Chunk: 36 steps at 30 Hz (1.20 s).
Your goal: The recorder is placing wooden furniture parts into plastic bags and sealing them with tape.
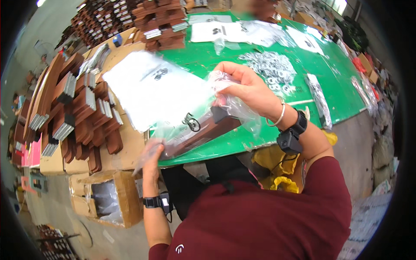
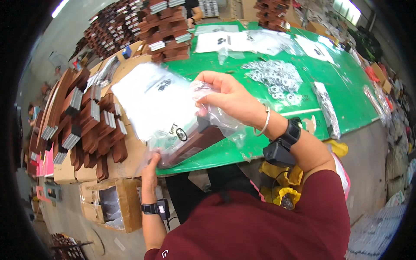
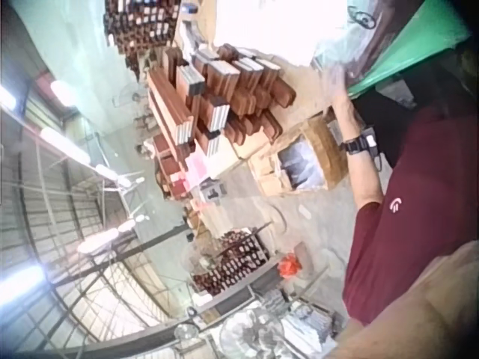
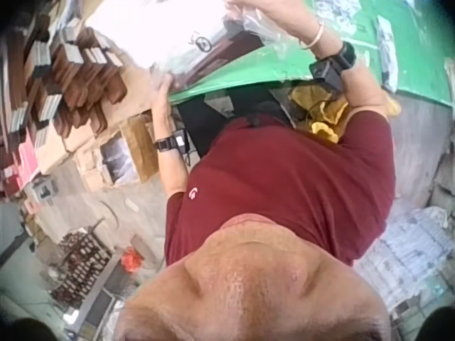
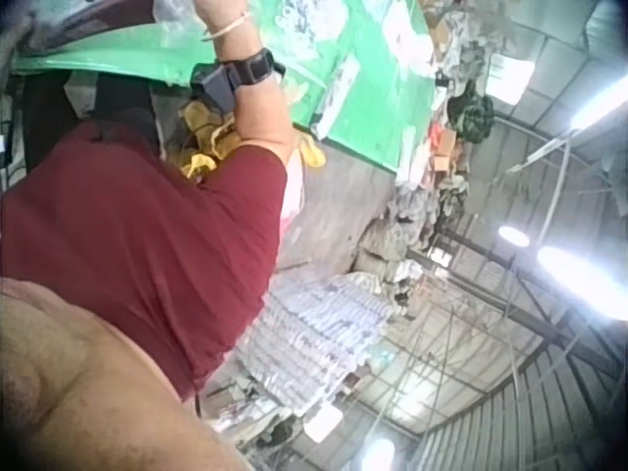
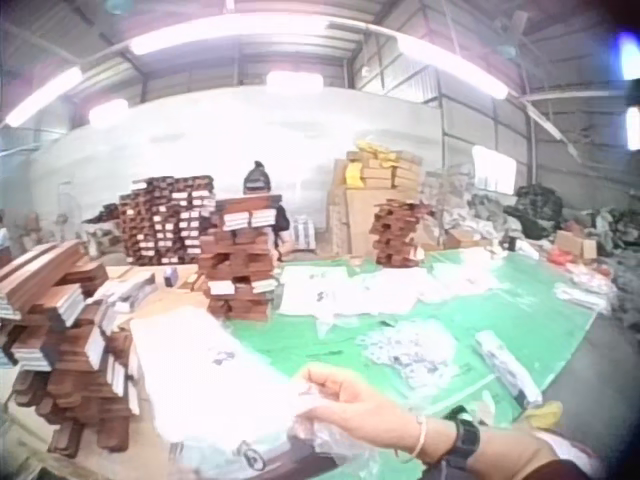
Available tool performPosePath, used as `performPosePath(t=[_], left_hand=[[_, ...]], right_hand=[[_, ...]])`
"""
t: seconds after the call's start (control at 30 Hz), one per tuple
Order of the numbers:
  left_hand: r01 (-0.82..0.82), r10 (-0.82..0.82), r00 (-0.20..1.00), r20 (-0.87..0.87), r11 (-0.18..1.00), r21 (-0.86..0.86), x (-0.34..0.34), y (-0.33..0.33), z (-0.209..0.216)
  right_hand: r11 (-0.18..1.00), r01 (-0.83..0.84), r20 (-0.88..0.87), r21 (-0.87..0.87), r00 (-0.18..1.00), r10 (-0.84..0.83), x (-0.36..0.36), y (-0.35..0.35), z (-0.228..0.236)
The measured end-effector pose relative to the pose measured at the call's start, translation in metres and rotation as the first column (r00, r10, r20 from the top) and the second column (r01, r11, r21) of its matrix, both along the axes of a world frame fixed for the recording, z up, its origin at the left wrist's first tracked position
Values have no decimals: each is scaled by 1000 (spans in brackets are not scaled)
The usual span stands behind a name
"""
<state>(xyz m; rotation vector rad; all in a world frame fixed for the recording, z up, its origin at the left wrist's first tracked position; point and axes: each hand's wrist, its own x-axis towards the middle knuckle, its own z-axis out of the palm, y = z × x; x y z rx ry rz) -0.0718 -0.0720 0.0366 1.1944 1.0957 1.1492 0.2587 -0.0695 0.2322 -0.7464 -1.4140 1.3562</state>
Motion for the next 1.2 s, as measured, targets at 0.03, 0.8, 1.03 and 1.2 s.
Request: performPosePath(t=[0.03,0.8,1.03,1.2], left_hand=[[-25,25,1000,-7,998,64,-9,4,-8],[-33,-127,905,-405,931,-364,-27,120,-4],[-39,440,366,-820,888,458,34,77,70],[229,505,532,-680,687,689,89,47,81]], right_hand=[[1000,17,-3,-6,1000,-17,6,0,-10],[626,675,909,390,-392,-143,263,95,-193],[522,754,857,398,-101,-506,242,64,-157],[663,691,808,289,196,-556,195,-25,-146]])
